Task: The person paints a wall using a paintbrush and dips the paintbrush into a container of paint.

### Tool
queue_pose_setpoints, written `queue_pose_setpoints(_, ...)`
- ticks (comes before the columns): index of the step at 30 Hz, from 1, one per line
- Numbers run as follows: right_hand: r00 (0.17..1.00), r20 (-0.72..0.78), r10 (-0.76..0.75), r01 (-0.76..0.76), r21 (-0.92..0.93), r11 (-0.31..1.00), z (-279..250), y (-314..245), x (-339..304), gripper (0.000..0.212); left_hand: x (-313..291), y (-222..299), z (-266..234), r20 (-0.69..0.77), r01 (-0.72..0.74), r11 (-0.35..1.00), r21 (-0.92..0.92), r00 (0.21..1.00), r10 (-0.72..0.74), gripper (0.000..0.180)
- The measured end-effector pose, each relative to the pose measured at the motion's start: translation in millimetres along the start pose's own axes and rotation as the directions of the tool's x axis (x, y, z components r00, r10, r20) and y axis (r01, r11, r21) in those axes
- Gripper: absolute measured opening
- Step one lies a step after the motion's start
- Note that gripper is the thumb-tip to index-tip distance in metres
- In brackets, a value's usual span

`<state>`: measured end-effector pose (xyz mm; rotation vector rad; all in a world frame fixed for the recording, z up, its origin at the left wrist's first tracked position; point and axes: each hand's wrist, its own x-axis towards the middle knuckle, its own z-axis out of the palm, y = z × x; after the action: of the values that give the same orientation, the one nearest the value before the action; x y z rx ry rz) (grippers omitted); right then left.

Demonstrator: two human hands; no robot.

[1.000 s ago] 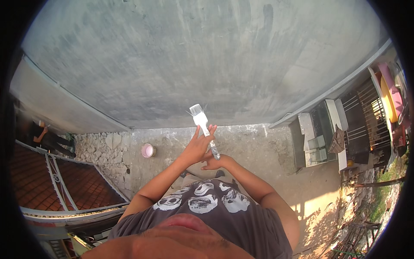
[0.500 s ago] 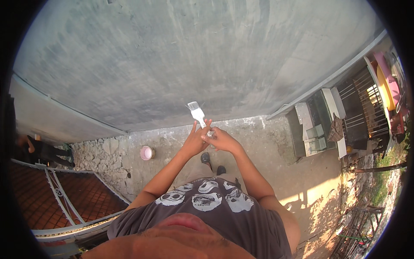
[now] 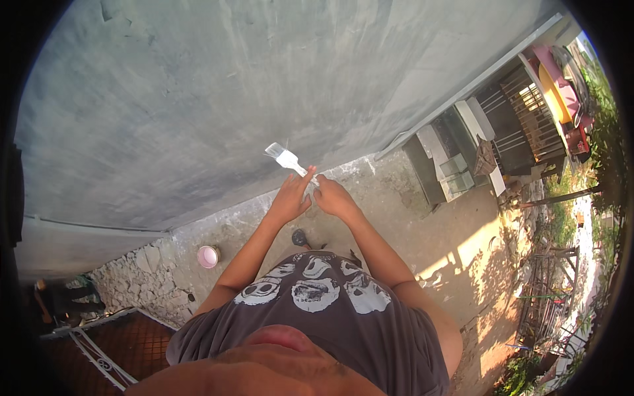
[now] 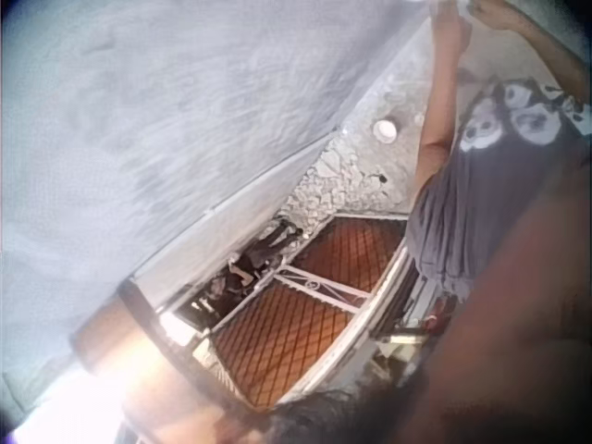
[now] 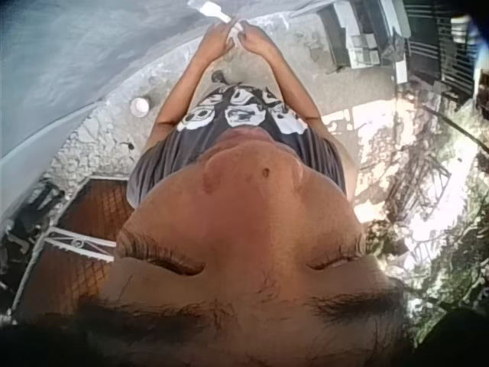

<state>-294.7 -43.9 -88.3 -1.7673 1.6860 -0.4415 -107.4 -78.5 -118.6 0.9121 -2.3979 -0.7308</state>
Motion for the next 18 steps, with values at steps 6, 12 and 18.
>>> queue_pose_setpoints(6, 0.954, -0.253, 0.159, -0.112, 0.191, 0.975, -92.2, -0.6, -23.9, 0.030, -17.0, -23.8, -15.5, 0.026, 0.064, 0.989, -0.131, 0.998, -0.061, 0.084)
queue_pose_setpoints(12, 0.705, -0.682, 0.195, -0.085, 0.191, 0.978, -213.2, -29.0, -46.3, 0.038, -34.0, -55.8, -37.8, -0.128, 0.043, 0.994, -0.103, 0.990, -0.056, 0.074)
queue_pose_setpoints(18, 0.446, -0.884, -0.138, 0.179, -0.063, 0.982, -301.0, -66.9, -13.6, 0.047, -42.8, -71.0, -65.7, -0.116, 0.128, 0.989, -0.076, 0.984, -0.137, 0.051)
